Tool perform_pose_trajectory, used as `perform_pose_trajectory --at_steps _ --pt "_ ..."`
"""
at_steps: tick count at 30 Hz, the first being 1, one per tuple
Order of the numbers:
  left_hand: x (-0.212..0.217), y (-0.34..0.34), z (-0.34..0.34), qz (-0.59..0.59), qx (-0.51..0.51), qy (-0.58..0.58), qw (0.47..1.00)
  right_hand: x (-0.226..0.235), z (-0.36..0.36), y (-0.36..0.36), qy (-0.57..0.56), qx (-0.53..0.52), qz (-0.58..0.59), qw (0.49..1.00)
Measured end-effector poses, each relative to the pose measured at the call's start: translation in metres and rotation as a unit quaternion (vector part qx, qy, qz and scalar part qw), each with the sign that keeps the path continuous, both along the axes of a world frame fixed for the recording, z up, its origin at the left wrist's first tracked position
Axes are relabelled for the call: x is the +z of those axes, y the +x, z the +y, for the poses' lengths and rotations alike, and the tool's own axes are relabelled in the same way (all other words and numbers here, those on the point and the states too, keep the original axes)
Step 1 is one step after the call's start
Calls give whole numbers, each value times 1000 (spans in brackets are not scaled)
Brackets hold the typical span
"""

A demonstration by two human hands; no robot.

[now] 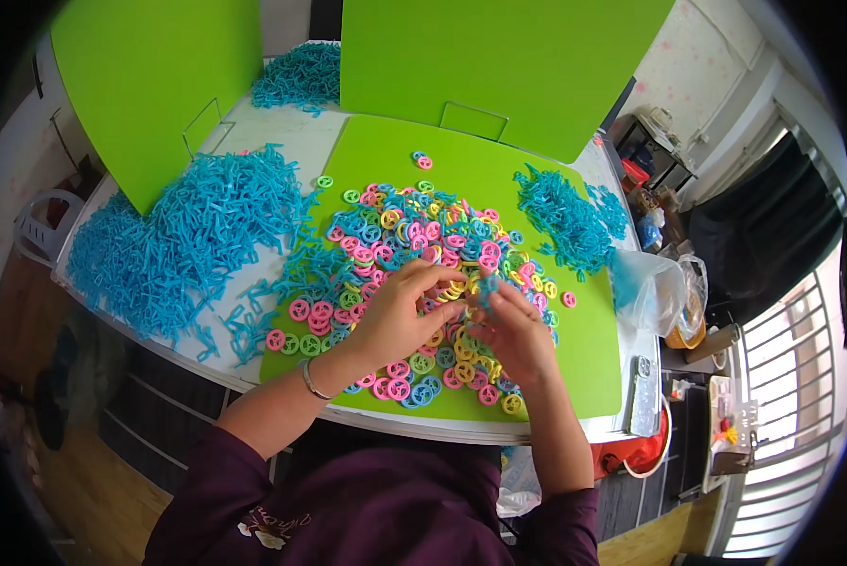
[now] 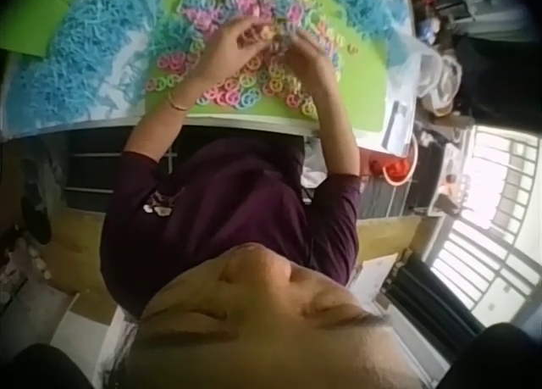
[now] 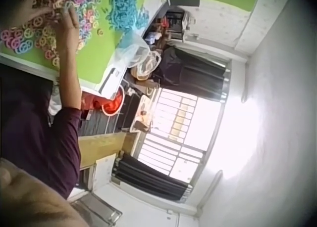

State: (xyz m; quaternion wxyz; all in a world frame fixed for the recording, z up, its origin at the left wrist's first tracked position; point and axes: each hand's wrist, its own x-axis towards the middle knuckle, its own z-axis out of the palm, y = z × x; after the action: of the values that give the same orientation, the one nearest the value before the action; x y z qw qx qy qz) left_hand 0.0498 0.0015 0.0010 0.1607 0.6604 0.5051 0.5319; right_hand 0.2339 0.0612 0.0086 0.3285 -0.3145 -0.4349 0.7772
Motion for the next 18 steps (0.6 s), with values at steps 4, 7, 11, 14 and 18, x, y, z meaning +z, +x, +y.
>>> perform_pose_trajectory --at_steps 4,7,11,14,18 --pt "-21 10 10 170 13 68 983 3 20 27 23 -28 101 994" --pt "-30 16 11 257 -1 67 964 4 19 36 61 20 133 989" --pt "-32 13 12 277 -9 69 958 8 11 26 57 -53 9 997" --pt "-32 11 14 267 11 66 962 7 9 23 76 -65 -8 995" --pt "-18 7 14 52 -15 -21 998 2 5 18 174 -77 -41 981"
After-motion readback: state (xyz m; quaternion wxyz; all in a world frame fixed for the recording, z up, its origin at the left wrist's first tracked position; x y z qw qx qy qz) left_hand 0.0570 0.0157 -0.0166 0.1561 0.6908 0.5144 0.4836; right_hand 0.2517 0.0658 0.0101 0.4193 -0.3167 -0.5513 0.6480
